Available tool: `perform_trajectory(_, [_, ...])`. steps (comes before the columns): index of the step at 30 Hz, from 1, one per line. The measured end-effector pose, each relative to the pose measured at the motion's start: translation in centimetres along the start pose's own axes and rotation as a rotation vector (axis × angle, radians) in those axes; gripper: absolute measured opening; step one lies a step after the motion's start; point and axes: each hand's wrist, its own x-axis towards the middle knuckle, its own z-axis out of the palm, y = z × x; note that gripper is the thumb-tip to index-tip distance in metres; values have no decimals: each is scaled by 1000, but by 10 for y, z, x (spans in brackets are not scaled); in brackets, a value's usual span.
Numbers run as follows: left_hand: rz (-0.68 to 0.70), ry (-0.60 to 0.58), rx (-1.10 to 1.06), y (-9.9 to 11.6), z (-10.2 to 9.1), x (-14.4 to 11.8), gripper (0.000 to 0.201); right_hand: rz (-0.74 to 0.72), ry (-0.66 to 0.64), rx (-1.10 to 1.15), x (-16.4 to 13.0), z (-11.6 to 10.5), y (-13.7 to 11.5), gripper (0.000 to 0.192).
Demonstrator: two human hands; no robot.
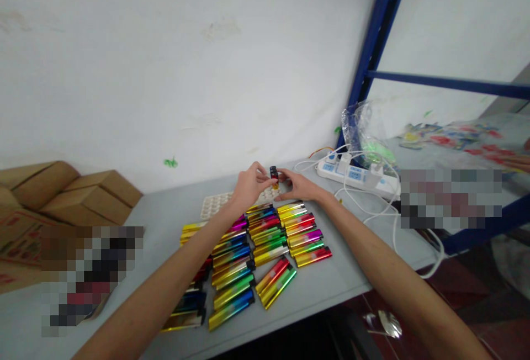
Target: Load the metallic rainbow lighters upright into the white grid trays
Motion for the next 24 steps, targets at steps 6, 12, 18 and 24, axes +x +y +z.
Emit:
perform_trajectory(6, [290, -199, 352, 19, 11, -30, 17, -1, 5, -17, 1, -1, 0, 89])
perform_trajectory(12, [276, -305, 406, 26, 33, -41, 17, 21, 9, -16, 2, -1, -1, 86])
perform_trajectory(18, [257, -337, 427, 29, 35, -37, 17, 4, -4, 4, 2, -2, 0, 87])
perform_trajectory(24, [252, -303, 324, 28, 29, -38, 21, -1, -1, 2, 3, -2, 1, 87])
